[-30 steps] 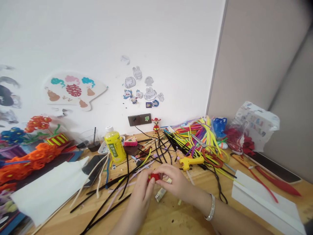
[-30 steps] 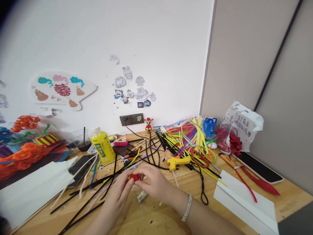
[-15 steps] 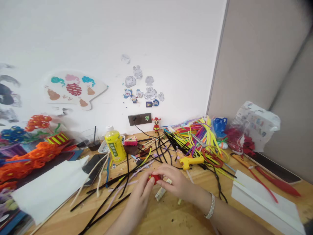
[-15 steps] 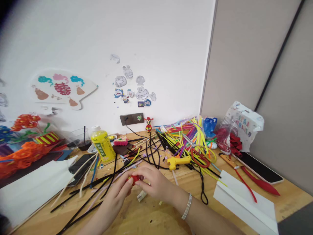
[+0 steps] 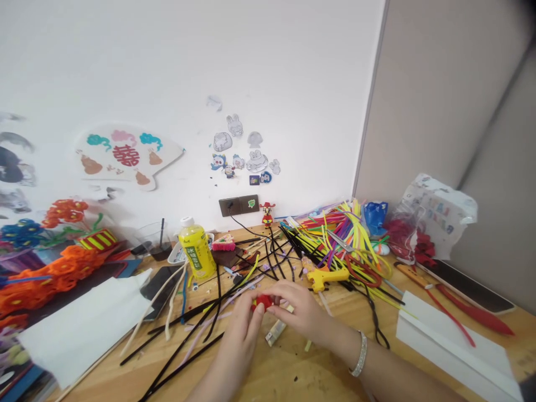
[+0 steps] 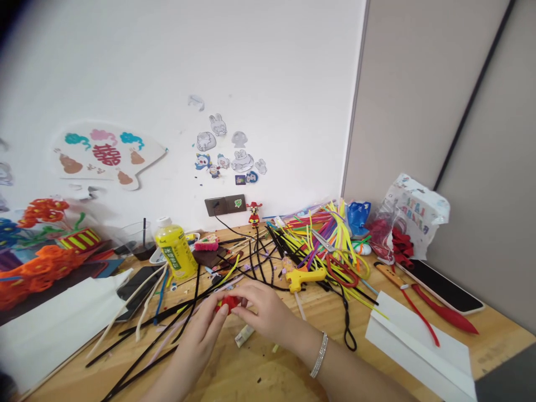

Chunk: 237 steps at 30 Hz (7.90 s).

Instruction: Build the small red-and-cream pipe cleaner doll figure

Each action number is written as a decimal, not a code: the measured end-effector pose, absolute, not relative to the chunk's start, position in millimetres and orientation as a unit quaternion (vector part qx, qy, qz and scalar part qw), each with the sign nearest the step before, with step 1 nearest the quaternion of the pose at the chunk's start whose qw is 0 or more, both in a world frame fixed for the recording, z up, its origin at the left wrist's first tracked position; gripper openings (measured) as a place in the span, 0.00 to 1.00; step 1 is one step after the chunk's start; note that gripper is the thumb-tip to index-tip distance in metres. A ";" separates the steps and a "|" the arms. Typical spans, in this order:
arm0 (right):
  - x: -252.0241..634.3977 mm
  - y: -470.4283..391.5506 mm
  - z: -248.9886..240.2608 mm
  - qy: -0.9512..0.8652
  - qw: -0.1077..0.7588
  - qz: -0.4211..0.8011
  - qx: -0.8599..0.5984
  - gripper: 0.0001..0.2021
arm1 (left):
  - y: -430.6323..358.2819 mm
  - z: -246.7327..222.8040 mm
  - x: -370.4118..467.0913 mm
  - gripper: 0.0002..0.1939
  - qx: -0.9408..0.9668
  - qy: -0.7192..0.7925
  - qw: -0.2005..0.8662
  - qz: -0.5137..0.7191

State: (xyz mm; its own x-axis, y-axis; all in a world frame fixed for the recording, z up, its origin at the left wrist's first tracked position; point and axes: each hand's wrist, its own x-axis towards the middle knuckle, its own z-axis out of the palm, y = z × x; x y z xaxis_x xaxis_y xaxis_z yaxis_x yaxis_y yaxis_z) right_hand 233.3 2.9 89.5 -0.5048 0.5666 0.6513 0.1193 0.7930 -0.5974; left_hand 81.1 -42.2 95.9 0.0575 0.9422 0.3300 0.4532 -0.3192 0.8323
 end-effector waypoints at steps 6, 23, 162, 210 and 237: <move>232.2 4.6 85.1 -0.827 0.476 0.246 -0.173 0.11 | -42.8 93.2 81.2 0.12 0.681 0.519 0.258 0.447; 227.3 8.0 73.3 -0.810 0.501 0.226 -0.204 0.11 | -40.5 87.5 86.6 0.17 0.585 0.516 0.354 0.516; 225.9 22.0 74.3 -0.732 0.434 0.420 -0.316 0.08 | -30.8 36.8 89.4 0.26 0.569 0.512 0.381 0.518; 229.3 18.0 68.8 -0.914 0.242 0.138 -0.293 0.10 | 11.1 50.9 42.7 0.38 0.490 0.500 0.315 0.641; 225.4 19.4 58.3 -0.956 0.165 -0.098 -0.222 0.07 | -3.4 45.5 50.9 0.18 0.583 0.603 0.176 0.514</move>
State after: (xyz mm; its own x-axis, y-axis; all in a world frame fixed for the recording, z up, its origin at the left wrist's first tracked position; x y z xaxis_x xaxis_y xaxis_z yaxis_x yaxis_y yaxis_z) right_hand 225.4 19.4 58.3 -0.8472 0.3911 0.3596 0.4562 0.8824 0.1150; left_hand 50.9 -3.4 45.5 -0.2573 0.8852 0.3876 0.5229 -0.2098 0.8262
